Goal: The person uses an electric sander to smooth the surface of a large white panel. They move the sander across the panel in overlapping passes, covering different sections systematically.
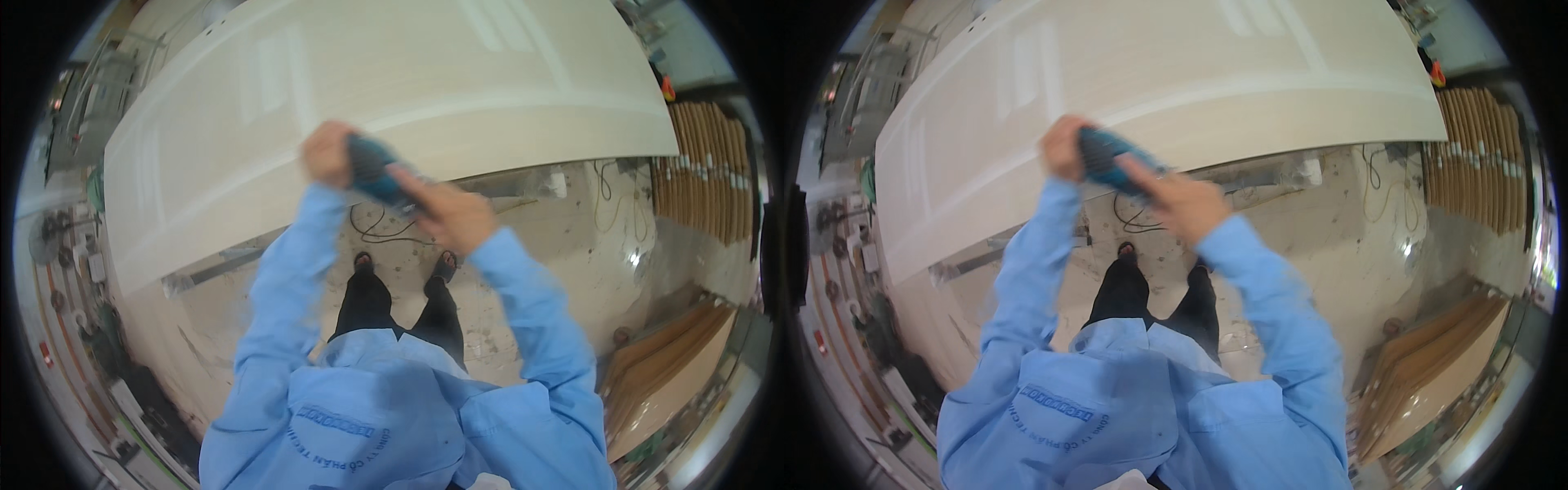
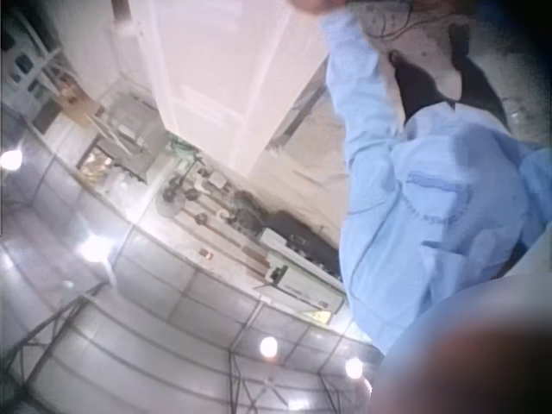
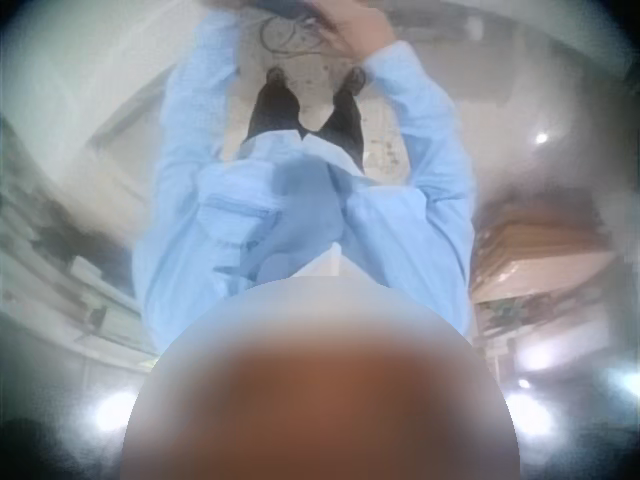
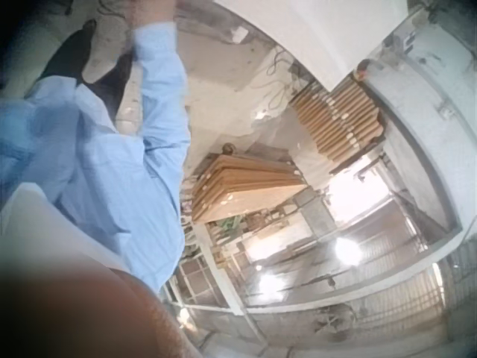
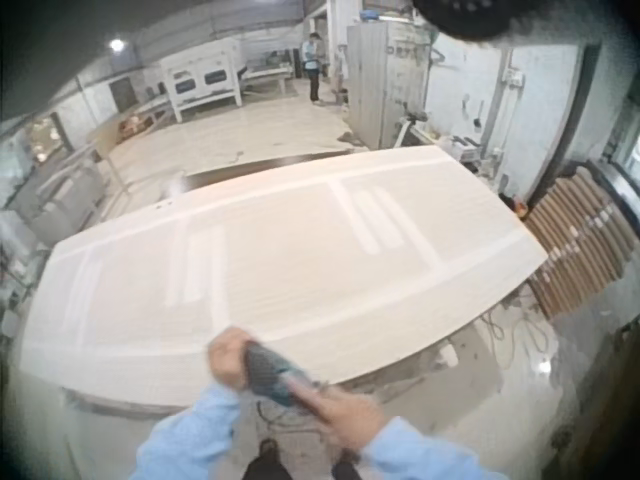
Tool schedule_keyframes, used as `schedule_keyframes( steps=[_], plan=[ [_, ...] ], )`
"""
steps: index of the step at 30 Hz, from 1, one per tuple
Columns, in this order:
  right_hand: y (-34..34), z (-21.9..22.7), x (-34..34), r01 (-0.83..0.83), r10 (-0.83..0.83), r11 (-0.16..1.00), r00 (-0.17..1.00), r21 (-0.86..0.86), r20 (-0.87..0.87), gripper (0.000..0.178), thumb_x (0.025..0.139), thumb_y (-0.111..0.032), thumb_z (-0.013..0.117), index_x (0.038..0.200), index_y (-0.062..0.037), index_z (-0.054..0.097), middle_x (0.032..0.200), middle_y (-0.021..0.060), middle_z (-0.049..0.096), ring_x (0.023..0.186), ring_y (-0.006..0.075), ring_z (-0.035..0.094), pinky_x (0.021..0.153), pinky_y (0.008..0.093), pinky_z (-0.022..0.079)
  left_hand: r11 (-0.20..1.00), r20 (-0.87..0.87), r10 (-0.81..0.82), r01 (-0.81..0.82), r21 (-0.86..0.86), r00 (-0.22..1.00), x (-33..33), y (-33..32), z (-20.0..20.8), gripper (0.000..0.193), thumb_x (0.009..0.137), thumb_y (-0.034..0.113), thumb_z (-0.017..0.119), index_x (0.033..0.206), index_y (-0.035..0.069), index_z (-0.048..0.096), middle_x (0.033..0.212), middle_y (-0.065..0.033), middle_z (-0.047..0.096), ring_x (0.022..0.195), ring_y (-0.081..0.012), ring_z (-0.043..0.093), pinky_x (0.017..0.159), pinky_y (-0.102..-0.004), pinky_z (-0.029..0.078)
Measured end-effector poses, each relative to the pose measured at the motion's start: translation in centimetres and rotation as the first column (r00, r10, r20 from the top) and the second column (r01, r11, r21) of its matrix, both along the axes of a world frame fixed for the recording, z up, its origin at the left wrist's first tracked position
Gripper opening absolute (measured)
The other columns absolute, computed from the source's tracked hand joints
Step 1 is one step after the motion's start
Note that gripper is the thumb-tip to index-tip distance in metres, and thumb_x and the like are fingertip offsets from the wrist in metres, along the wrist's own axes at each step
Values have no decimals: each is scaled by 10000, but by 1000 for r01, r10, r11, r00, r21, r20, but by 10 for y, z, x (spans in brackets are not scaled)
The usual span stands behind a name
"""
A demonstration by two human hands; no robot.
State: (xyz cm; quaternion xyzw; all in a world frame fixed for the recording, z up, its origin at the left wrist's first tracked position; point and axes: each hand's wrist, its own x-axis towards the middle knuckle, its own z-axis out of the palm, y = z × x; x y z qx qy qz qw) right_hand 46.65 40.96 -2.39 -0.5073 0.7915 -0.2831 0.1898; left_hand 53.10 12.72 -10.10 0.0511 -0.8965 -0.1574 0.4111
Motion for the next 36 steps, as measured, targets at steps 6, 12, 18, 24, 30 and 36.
schedule_keyframes(
  steps=[6,12,18,24,30,36],
  plan=[
    [122,15,-88,317,-318,948,940,-30,-125,646,870,-77,731,1468,-143,494,1168,225,715,1051,448,705,874,457,571,714,229,-122,-75,696,966,-160,175,51,218,847,294,644,812,112,760,965,-147,741,891,-380,705,802,-473,570],
    [97,13,-50,319,-293,933,942,164,-162,486,845,-123,757,1293,-76,574,1014,227,720,953,459,713,811,443,561,736,202,-96,-67,673,975,-84,137,60,237,852,295,642,831,96,768,944,-150,717,906,-372,695,814,-516,562],
    [-101,2,38,7,4,975,999,220,-46,602,800,-179,817,1310,-111,504,957,234,713,905,475,708,779,550,563,714,155,263,-300,632,952,65,-45,18,235,918,274,629,843,92,757,782,-128,734,722,-294,706,692,-402,559],
    [-286,-15,123,-310,300,951,933,17,198,419,848,-164,751,1183,-40,533,977,237,725,955,451,708,836,545,557,675,365,327,-486,556,872,243,-239,19,379,992,265,473,889,24,747,883,-66,740,882,-173,680,850,-305,514],
    [-282,-4,122,-295,289,956,930,-7,226,471,878,-175,723,1255,-20,487,989,230,730,928,418,728,800,515,575,642,413,372,-551,532,832,240,-234,37,397,979,279,441,937,9,729,930,-78,742,910,-183,683,875,-309,526],
    [-136,-9,-18,-353,350,935,930,16,110,486,886,-203,733,1257,-53,456,922,192,693,855,409,713,722,511,570,818,222,287,-359,449,932,98,-79,33,322,922,271,497,905,39,721,913,-119,741,889,-253,722,823,-337,548]
  ],
)
